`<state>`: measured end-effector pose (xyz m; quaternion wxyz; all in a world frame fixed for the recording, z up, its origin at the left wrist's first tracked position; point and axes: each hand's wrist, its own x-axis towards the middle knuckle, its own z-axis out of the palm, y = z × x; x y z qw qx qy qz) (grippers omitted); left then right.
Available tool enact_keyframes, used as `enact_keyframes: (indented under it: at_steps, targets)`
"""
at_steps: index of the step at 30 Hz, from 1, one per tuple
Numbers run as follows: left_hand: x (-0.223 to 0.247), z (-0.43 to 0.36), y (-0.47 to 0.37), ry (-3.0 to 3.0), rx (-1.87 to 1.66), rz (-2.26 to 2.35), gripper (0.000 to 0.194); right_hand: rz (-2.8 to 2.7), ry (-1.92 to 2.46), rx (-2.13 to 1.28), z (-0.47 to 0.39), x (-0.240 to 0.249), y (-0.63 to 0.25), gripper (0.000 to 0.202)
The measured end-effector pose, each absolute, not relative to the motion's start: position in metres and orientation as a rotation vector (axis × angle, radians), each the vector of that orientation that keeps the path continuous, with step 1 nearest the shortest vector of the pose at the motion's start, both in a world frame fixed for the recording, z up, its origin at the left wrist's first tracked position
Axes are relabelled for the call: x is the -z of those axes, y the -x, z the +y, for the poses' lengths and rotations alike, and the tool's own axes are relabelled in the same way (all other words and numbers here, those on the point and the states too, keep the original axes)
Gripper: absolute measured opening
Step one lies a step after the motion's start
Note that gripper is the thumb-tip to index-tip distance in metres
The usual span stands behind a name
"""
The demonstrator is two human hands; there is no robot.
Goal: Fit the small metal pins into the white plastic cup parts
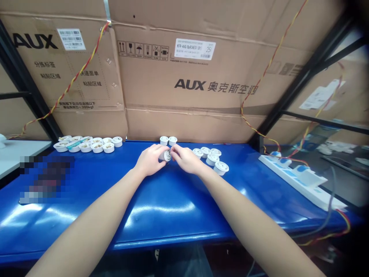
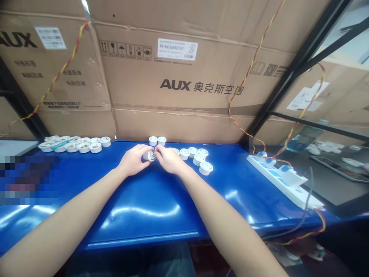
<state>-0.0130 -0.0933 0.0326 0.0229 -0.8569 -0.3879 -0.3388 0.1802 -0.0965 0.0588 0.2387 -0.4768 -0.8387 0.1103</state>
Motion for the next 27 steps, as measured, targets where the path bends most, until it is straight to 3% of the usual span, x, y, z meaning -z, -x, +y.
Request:
enact_keyframes:
  at_steps: [16, 27]
  targets:
    - [-0.029, -0.092, 0.014, 2.681, 1.042, -1.152, 0.038, -2.306, 1.274, -0.229, -0.096, -0.058, -0.183, 0.015]
    - [-0.023, -0.088, 0.013, 2.69, 1.227, -1.126, 0.041, -1.981, 1.128, -0.467, -0.088, -0.053, -0.184, 0.018]
